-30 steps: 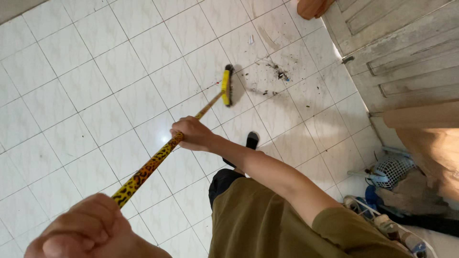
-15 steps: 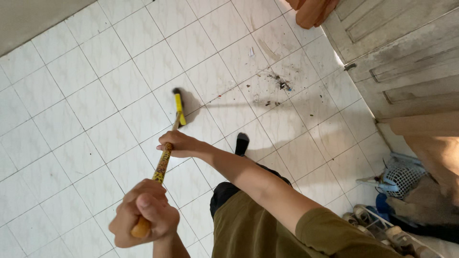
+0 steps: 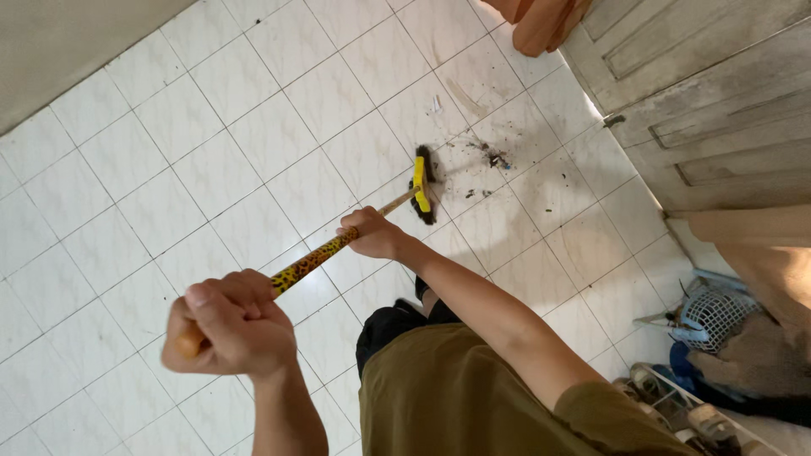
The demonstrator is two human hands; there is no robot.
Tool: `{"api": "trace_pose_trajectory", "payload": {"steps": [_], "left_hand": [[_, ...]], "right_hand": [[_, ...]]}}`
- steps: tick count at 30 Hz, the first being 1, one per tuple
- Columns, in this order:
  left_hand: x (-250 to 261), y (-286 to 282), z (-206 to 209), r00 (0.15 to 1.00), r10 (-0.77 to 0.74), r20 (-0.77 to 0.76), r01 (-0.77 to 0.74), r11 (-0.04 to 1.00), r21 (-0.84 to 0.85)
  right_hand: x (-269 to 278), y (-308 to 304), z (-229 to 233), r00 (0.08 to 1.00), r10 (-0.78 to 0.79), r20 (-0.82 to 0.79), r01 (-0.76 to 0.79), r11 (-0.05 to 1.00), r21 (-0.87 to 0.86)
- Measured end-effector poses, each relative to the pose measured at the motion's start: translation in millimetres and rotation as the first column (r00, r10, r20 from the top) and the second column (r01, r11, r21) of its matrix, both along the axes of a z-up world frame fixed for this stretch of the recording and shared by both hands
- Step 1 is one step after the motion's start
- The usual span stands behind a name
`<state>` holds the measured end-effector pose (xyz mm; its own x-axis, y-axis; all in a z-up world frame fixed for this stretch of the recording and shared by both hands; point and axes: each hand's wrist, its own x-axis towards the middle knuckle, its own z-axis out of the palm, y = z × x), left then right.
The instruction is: The person sweeps debris on a tiled floor using a broom, moving the broom toward a central pile and along the edges of a room.
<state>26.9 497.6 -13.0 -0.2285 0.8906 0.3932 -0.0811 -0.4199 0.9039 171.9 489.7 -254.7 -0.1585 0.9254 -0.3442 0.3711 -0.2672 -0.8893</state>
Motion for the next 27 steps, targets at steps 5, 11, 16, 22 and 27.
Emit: {"api": "trace_pose_trajectory", "payload": {"steps": [5,11,16,22,27], "left_hand": [[-23.3,9.9,52.1,0.987,0.014,-0.161,-0.014,1.0,0.002],[-70.2,8.1,64.9,0.895,-0.22,-0.389,0.248,0.969,0.023],[-74.5,27.8,63.9,0.768,-0.393,-0.506,0.408,0.909,-0.086],[-79.8,87.6,11.0,0.909,-0.114,-0.4,0.152,0.986,0.066],[-108.2,146.6,-28.2,0.991,-0.077,-0.11,0.077,0.997,-0.006]], "right_hand": [[-29.1,20.9,37.9,0.994,-0.063,-0.09,0.065,0.998,0.022],[-88.4,49.3,48.4,0.967,-0.047,-0.249,0.094,0.979,0.179],[-128.3,88.4,23.9,0.97,0.037,-0.238,0.002,0.987,0.162],[-151.1,134.6,-20.7,0.974,0.049,-0.223,-0.033,0.997,0.075],[-127.8,156.8,-42.8,0.989,-0.02,-0.144,-0.011,0.977,-0.212]]}}
